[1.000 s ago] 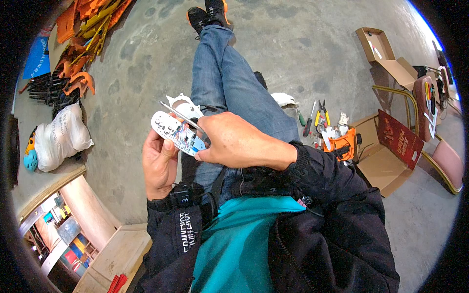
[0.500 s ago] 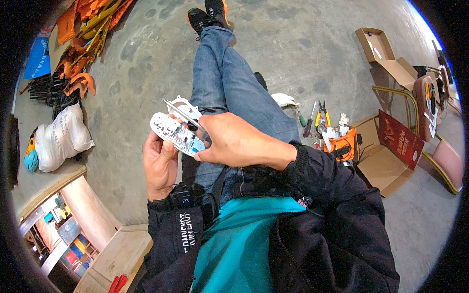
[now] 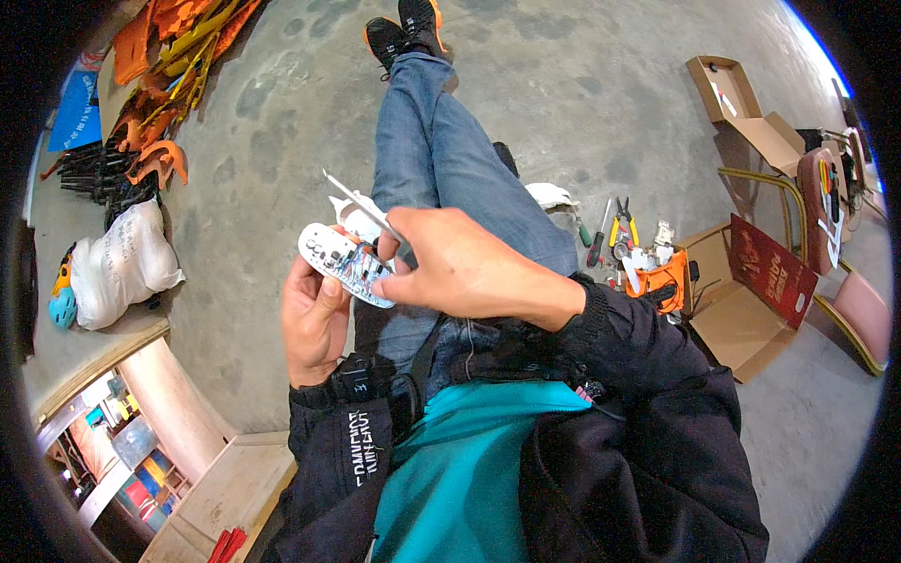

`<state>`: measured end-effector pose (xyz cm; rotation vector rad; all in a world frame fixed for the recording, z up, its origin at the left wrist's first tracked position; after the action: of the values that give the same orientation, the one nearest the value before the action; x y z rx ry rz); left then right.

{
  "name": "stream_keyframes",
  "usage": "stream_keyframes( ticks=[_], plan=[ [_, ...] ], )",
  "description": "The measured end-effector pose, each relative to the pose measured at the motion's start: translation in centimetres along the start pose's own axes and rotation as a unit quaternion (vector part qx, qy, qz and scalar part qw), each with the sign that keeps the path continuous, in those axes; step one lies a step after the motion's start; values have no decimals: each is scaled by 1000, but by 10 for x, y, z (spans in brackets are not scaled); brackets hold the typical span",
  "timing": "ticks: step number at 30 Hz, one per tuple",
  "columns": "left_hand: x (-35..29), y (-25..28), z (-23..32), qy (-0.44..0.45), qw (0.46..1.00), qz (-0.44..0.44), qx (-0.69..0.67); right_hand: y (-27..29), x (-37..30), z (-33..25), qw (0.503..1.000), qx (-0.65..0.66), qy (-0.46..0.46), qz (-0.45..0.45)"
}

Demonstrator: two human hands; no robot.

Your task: Repairing or disassembling a small white electronic component using a screwdriver while seated.

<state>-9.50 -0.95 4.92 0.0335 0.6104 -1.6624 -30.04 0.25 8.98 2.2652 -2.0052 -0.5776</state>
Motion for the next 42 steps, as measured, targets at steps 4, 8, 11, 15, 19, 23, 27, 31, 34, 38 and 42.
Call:
stream_keyframes(
  ticks=[4,8,11,15,19,23,27,31,34,38,42],
  plan=[
    [0,-2,2,-1,1000,-22,7,5,6,-5,998,21,5,60],
    [-1,-6,1,9,1000,-30,1,-3,8,-2,993,19,82,78],
    [0,-9,2,-1,999,-28,15,-6,8,0,992,23,97,75],
    [-1,-6,2,-7,999,-29,24,-8,9,2,988,52,119,83],
    [-1,-8,2,-4,999,-37,26,-10,12,6,988,70,113,74],
    [-2,-14,6,-1,999,-45,23,-9,12,6,990,61,111,68],
    [-2,-11,4,3,999,-44,22,-8,12,3,991,61,100,62],
    [-2,-6,1,8,999,-40,32,-7,12,1,993,54,91,58],
    [-3,-10,2,6,999,-43,22,-6,12,2,992,47,97,58],
    [-3,-13,3,11,999,-43,20,-6,12,4,993,63,83,50],
    [-3,-12,2,17,999,-38,26,-6,12,3,993,71,76,51]
  ],
)
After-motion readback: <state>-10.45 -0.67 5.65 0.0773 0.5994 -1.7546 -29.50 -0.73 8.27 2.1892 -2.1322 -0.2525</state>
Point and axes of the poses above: each hand's wrist, its own x-axis towards the middle knuckle, its own y-axis out of the back of the hand, z = x × y, the point moved 2 cm from there along x, towards the middle knuckle, and after that the axes turned 14 degrees about z, right-handed, at the moved point
